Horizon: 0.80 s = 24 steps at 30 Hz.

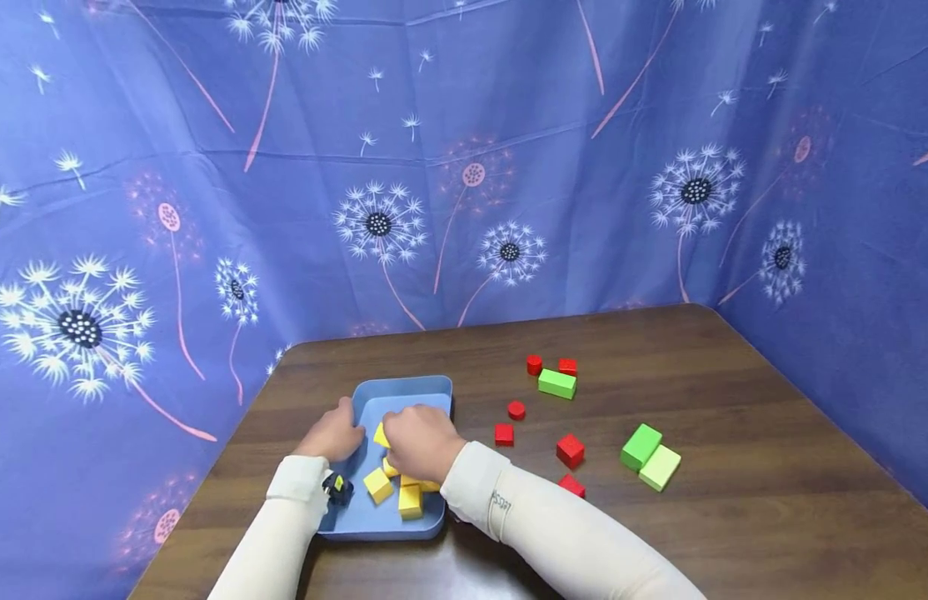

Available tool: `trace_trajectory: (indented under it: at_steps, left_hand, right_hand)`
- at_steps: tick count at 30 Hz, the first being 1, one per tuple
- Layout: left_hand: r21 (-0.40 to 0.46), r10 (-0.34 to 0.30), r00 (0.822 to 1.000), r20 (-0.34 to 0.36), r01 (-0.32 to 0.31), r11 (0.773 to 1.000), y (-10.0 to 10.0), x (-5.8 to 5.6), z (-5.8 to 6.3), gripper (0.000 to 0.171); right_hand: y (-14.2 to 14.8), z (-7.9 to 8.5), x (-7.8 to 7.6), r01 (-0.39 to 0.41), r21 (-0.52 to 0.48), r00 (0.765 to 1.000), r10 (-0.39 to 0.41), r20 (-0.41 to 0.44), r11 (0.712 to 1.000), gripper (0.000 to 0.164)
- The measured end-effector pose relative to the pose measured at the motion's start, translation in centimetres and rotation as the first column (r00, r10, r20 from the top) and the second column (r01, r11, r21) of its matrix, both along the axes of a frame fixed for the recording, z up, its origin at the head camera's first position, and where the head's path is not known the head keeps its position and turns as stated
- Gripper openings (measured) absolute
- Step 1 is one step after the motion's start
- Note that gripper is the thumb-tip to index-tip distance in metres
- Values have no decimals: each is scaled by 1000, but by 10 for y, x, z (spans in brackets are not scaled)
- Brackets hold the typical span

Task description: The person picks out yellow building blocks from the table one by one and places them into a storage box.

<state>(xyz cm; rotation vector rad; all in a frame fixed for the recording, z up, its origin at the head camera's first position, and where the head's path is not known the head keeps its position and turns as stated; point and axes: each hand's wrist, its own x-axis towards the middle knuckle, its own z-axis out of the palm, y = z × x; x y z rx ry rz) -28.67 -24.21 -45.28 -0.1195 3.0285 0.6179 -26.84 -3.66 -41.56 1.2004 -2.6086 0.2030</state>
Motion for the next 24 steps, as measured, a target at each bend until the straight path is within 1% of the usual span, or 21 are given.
trace_trajectory:
  at_steps: [3, 8, 13, 16, 18, 21, 24]
  left_hand:
    - [-10, -8, 1000, -8, 8, 1000, -5, -2, -2, 62]
    - [-25, -9, 1000, -9, 9, 1000, -11, -2, -1, 62]
    - [-31, -13, 1000, 6, 13, 999, -11, -2, 0, 64]
    - [-34, -20, 1000, 7, 21, 999, -9, -2, 1, 65]
    - [-39, -29, 1000, 4, 29, 999, -9, -2, 3, 66]
    - [-33, -31, 999, 7, 32, 999, -10, -3, 7, 66]
    - [0, -29, 999, 25, 29, 1000, -16, -2, 11, 66]
  right_hand:
    - [-9, 0, -1, 29, 0, 1000, -29, -10, 1000, 25]
    - [-25, -4, -4, 63, 5, 998, -64, 26, 998, 36]
    - [-30, -9, -8, 54, -16, 996, -52, 72, 998, 42]
    - [-26, -11, -8, 34, -38, 996, -30, 83, 999, 42]
    - [-21, -9, -6, 24, -64, 997, -19, 79, 998, 41]
    - [-10, 0, -3, 25, -126, 998, -19, 52, 992, 37]
    - [8, 11, -2, 46, -173, 999, -42, 26, 984, 31]
